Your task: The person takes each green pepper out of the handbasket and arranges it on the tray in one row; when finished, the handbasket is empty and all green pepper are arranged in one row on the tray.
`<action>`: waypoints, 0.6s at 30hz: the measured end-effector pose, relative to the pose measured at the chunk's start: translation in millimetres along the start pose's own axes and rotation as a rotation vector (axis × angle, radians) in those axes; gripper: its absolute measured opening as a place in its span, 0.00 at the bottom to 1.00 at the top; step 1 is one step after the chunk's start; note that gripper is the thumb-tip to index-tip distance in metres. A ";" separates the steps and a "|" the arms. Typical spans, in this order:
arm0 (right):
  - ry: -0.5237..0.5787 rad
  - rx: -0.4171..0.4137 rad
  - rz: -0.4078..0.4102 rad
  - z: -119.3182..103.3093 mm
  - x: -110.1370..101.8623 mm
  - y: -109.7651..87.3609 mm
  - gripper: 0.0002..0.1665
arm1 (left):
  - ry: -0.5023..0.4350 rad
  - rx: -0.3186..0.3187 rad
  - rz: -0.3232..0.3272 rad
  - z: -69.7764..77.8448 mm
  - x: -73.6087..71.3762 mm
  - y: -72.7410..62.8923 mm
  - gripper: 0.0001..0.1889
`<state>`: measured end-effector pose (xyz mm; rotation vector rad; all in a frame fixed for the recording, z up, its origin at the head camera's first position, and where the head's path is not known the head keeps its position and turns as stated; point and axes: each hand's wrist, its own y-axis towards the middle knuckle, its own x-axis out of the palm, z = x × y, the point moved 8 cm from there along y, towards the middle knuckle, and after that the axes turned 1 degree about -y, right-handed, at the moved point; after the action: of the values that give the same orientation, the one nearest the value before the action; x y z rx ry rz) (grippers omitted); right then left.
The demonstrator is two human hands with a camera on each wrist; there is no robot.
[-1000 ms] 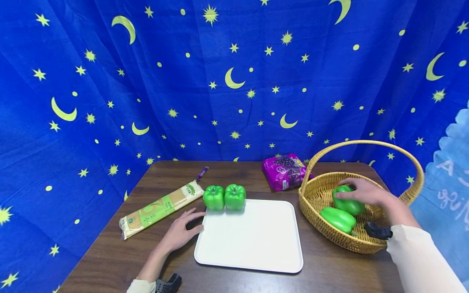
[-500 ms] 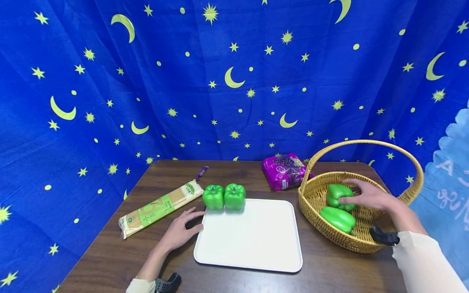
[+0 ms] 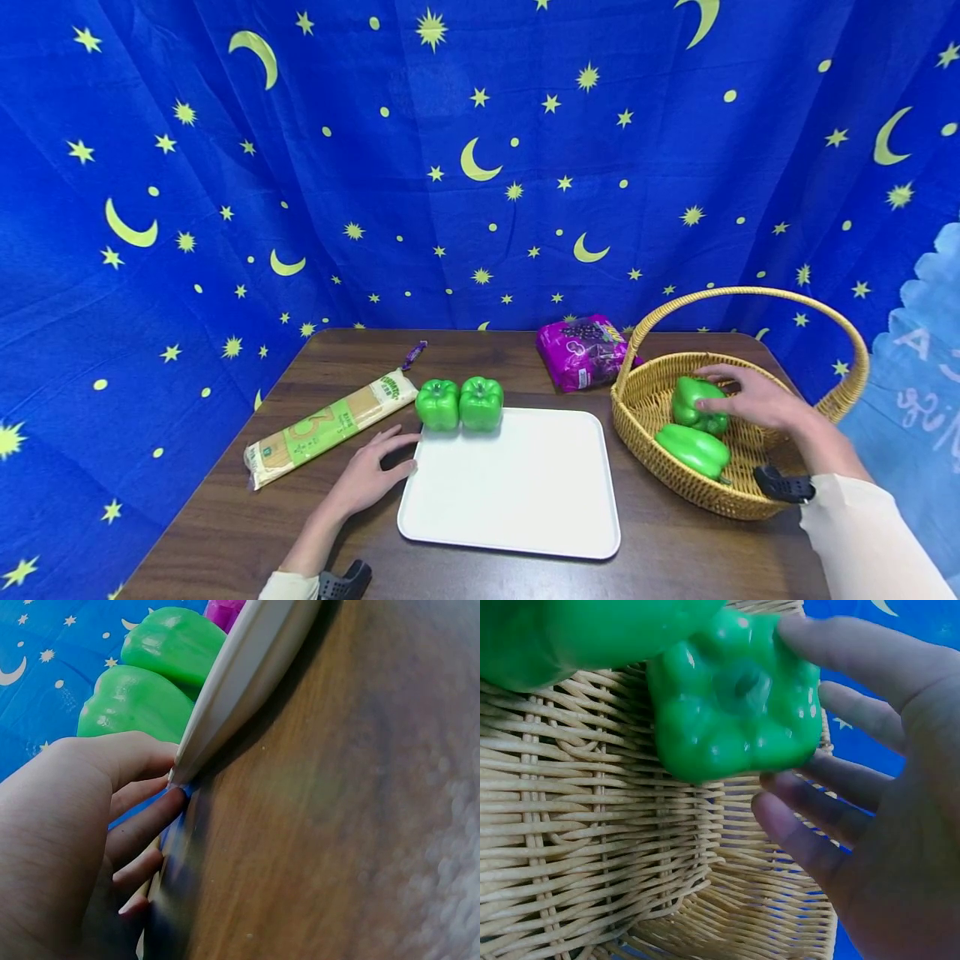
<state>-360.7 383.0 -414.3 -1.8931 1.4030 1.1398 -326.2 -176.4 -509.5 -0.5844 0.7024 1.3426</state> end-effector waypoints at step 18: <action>-0.031 0.053 0.019 2.3 0.0 3.5 0.43 | -0.005 0.004 -0.002 -0.2 0.6 0.7 0.21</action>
<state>-364.7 383.6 -415.2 -1.8216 1.4228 1.1256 -326.9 -176.1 -510.1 -0.5779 0.6999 1.3397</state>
